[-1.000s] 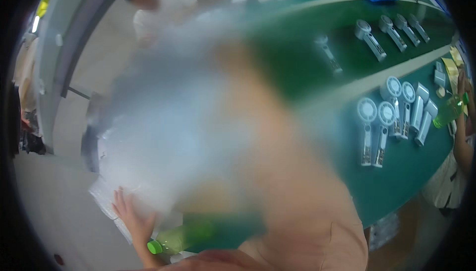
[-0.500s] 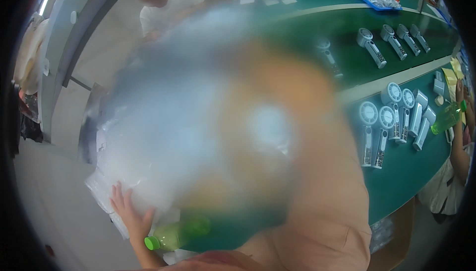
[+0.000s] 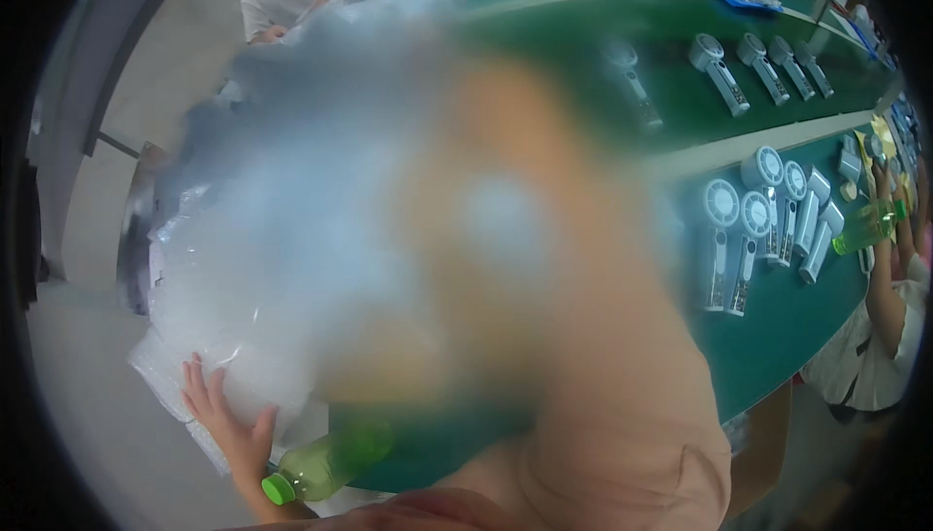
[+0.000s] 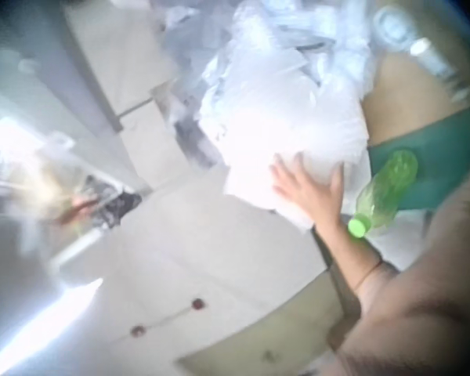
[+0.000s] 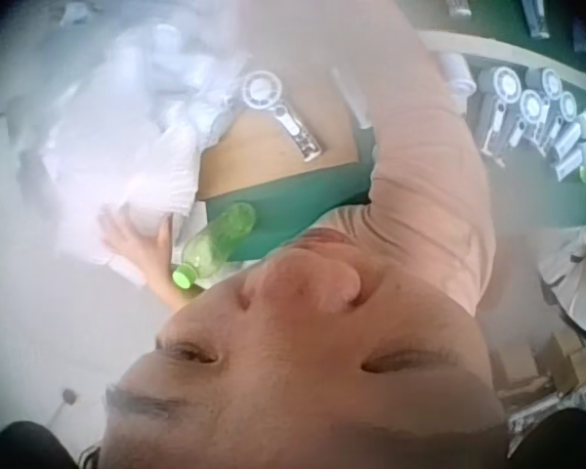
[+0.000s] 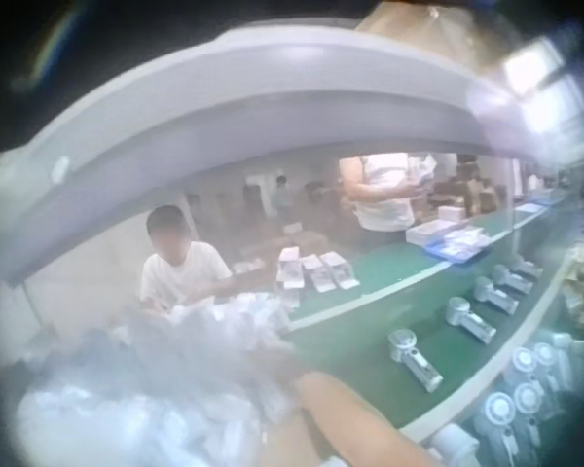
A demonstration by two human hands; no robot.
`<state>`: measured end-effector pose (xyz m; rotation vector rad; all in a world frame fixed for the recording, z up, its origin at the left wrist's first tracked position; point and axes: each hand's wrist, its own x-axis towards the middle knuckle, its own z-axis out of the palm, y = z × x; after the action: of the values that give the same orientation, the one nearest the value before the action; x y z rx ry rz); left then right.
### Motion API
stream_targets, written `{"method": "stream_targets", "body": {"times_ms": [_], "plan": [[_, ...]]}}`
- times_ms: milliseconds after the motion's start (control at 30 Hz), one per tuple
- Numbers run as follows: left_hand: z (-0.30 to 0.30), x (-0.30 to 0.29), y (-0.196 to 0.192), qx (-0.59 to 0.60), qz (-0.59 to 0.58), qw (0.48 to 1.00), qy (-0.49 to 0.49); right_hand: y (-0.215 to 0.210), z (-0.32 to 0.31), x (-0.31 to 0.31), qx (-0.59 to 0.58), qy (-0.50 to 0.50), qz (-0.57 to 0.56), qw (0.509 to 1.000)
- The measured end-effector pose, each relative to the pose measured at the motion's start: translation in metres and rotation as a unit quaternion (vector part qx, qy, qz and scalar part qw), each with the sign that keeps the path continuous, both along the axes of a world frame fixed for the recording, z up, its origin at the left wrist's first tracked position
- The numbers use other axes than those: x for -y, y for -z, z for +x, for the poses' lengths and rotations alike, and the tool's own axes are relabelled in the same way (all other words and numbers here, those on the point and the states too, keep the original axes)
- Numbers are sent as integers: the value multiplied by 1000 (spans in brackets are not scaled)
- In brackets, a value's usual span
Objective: The person repeatedly wipes small cylindrical electronic devices with a white cloth on a green workbench. They pick up each device, wipe it thoroughly, and place it back on the table. The person also handles bubble wrap and a green plastic bottle during the process.
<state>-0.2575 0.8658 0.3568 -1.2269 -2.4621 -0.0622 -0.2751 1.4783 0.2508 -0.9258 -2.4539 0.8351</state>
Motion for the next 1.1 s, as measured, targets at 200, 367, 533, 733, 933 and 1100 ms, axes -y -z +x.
{"method": "stream_targets", "body": {"times_ms": [200,367,533,733,933,1100], "plan": [[-4,13,3,0,14,1000,15,-15,23,16,132,9,145,981],[0,-13,-1,8,40,999,20,-72,31,25,-368,46,201,907],[4,1,-2,10,46,999,12,-143,58,199,-266,-373,210,864],[4,3,3,-1,79,996,40,-136,65,287,-136,-343,185,911],[-31,11,-16,-145,175,974,-4,-182,88,279,-233,-351,186,888],[-93,36,-119,-285,252,923,-56,-200,134,322,-238,-400,282,839]]}}
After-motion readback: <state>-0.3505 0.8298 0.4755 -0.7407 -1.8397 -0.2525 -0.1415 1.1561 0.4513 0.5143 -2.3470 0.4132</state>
